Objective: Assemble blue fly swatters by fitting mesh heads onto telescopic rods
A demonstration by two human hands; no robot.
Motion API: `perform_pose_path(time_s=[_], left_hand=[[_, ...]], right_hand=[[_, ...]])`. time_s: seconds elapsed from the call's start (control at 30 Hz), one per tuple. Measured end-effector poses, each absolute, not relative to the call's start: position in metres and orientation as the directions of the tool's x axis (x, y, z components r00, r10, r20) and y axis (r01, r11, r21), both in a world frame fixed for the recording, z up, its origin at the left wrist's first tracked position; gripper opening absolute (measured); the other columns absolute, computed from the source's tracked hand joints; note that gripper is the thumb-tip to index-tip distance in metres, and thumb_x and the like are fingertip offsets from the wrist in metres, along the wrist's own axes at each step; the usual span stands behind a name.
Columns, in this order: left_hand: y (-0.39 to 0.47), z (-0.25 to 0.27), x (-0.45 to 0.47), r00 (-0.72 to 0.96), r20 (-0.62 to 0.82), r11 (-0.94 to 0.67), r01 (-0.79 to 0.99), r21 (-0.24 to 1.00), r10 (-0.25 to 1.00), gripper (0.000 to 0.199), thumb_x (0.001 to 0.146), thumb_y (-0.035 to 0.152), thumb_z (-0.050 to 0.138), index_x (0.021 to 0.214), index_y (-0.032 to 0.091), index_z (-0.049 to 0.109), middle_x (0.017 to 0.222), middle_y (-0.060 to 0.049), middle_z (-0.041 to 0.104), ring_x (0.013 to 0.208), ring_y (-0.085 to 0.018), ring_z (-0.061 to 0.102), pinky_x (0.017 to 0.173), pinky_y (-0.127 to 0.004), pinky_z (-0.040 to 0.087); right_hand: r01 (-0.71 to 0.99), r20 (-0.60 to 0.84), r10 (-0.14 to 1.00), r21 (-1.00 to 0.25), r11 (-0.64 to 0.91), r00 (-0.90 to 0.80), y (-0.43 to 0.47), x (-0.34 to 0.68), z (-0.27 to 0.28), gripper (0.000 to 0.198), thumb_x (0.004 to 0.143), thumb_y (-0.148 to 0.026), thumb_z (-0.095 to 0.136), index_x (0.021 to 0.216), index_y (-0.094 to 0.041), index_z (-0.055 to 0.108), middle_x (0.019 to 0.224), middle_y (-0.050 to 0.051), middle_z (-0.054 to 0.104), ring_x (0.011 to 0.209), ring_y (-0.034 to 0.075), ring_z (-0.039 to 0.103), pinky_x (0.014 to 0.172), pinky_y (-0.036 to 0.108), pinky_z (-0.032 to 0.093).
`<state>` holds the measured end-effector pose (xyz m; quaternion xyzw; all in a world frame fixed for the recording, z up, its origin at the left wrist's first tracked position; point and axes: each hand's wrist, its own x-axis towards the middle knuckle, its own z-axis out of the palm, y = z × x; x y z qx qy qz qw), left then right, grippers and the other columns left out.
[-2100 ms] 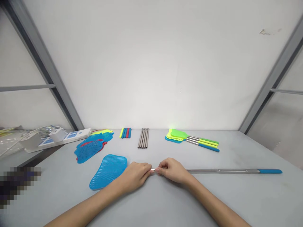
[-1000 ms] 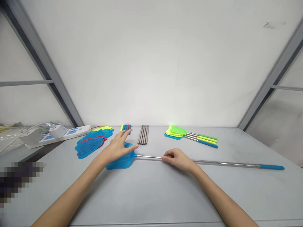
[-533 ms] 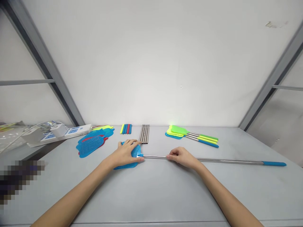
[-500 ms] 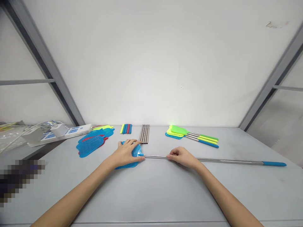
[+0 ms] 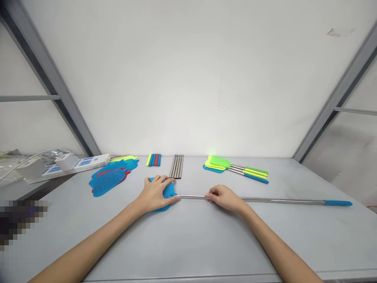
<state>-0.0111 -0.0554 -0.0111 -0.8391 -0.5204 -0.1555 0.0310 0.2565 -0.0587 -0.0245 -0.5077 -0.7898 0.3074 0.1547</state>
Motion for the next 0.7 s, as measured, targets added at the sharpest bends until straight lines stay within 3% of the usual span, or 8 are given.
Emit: perform_pose_path(time_s=[0.23,0.7], left_hand=[[-0.059,-0.009,-0.005,0.379,0.298,-0.426,0.898,0.111,0.876,0.055,0.067,0.065,0.042,0.107,0.027,0.051,0.108,-0.006,0.051,0.099,-0.028,0.041,0.082,-0.047,0.022],[-0.064,-0.008,0.000,0.370,0.290,-0.419,0.899,0.126,0.883,0.056,0.067,0.065,0.041,0.109,0.029,0.051,0.108,-0.006,0.051,0.098,-0.029,0.042,0.081,-0.047,0.024]], right_hand=[[0.726,-0.045,0.890,-0.598,0.340,-0.454,-0.062,0.252,-0.023,0.034,0.081,-0.036,0.034,0.055,-0.016,0.041,0.053,-0.003,0.039,0.051,0.009,0.034,0.049,0.021,0.026],[0.729,-0.064,0.890,-0.602,0.326,-0.451,-0.064,0.247,-0.023,0.033,0.081,-0.034,0.033,0.055,-0.016,0.043,0.051,-0.003,0.039,0.049,0.009,0.034,0.048,0.021,0.026]])
